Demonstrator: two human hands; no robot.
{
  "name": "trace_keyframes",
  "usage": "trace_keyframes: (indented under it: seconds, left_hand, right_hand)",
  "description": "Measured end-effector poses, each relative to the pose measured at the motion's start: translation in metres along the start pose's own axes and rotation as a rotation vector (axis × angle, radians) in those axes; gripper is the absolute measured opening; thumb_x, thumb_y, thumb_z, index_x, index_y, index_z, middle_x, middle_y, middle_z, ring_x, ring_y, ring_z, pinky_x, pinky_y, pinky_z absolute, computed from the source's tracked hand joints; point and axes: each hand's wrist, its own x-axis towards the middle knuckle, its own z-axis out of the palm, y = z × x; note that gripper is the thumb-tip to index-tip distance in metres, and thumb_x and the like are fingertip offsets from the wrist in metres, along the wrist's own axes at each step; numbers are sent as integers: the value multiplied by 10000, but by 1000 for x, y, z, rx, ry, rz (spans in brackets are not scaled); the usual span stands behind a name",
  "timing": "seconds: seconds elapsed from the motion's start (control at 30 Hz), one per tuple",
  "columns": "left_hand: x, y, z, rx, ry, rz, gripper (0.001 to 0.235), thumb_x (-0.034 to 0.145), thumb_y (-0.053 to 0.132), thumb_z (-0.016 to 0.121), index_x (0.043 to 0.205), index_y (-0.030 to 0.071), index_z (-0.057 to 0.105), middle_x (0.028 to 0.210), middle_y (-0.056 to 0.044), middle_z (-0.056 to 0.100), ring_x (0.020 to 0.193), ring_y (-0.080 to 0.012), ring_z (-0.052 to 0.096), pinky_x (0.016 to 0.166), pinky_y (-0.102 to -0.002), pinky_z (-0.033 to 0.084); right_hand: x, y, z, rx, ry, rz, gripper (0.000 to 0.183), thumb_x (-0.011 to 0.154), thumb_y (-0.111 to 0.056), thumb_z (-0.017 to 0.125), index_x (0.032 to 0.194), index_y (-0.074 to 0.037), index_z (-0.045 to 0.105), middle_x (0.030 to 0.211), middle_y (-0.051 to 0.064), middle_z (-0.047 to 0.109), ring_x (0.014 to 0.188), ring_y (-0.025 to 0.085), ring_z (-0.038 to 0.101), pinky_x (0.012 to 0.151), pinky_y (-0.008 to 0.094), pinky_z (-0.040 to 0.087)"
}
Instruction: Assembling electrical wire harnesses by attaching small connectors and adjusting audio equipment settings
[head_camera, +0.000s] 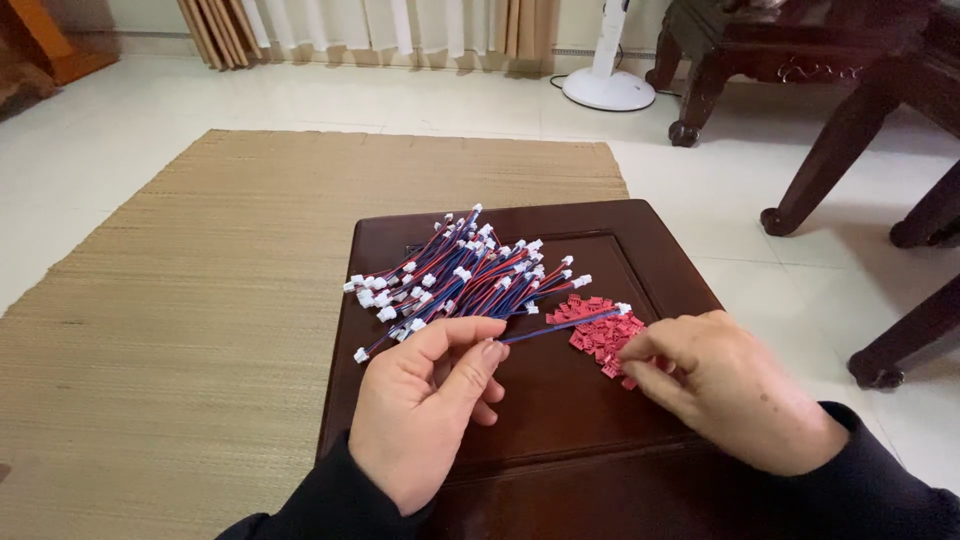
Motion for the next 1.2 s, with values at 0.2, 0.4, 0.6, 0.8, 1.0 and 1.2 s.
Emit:
trace_keyframes:
  seconds: [0.2, 0.4, 0.6, 0.8, 1.0, 1.2]
  left_hand:
    - [1, -2, -1, -1, -2, -3, 215, 846, 18, 665, 1034, -48, 744, 744, -122, 688, 603, -163, 622, 504, -277, 541]
    - [0, -4, -1, -17, -11, 3, 221, 846, 20, 661, 1041, -51, 737, 759, -127, 695, 605, -165, 623, 503, -275, 535]
    - [0, 0, -1, 1, -14, -10, 215, 849, 20, 658, 1038, -44, 739, 752, -127, 697, 605, -162, 624, 506, -272, 540]
    - [-2, -3, -1, -45, -22, -24, 212, 853, 14, 653, 1040, -45, 734, 771, -124, 701, 609, -163, 620, 512, -268, 531]
    - [0, -4, -1, -128, 0, -51, 240, 858, 15, 650, 1082, -57, 702, 802, -139, 709, 599, -171, 607, 501, -269, 510]
    - [4, -4, -3, -210, 48, -70, 161, 868, 0, 667, 1003, -68, 722, 782, -148, 676, 595, -183, 591, 497, -283, 502]
  right_hand:
    - [-7, 20, 11, -198, -40, -111, 34, 737, -246, 704, 762, -225, 713, 738, -80, 703, 625, 160, 631, 689, 302, 452]
    - [-2, 14, 14, -252, 18, -206, 83, 773, -308, 690, 770, -228, 715, 768, -74, 658, 682, 154, 601, 715, 312, 429]
    - [7, 12, 20, -410, -173, -99, 205, 788, -463, 679, 789, -264, 729, 834, -91, 673, 765, 175, 606, 773, 361, 431]
    - [10, 8, 24, -408, -131, -141, 138, 783, -346, 641, 741, -233, 708, 827, -64, 672, 765, 208, 613, 743, 366, 447]
    - [13, 3, 25, -342, 22, -229, 64, 702, -265, 679, 707, -201, 676, 666, -14, 665, 590, 238, 615, 581, 360, 470]
    - [-4, -16, 18, 66, -113, 331, 36, 716, -208, 755, 748, -195, 744, 537, -36, 737, 444, 116, 607, 466, 247, 506]
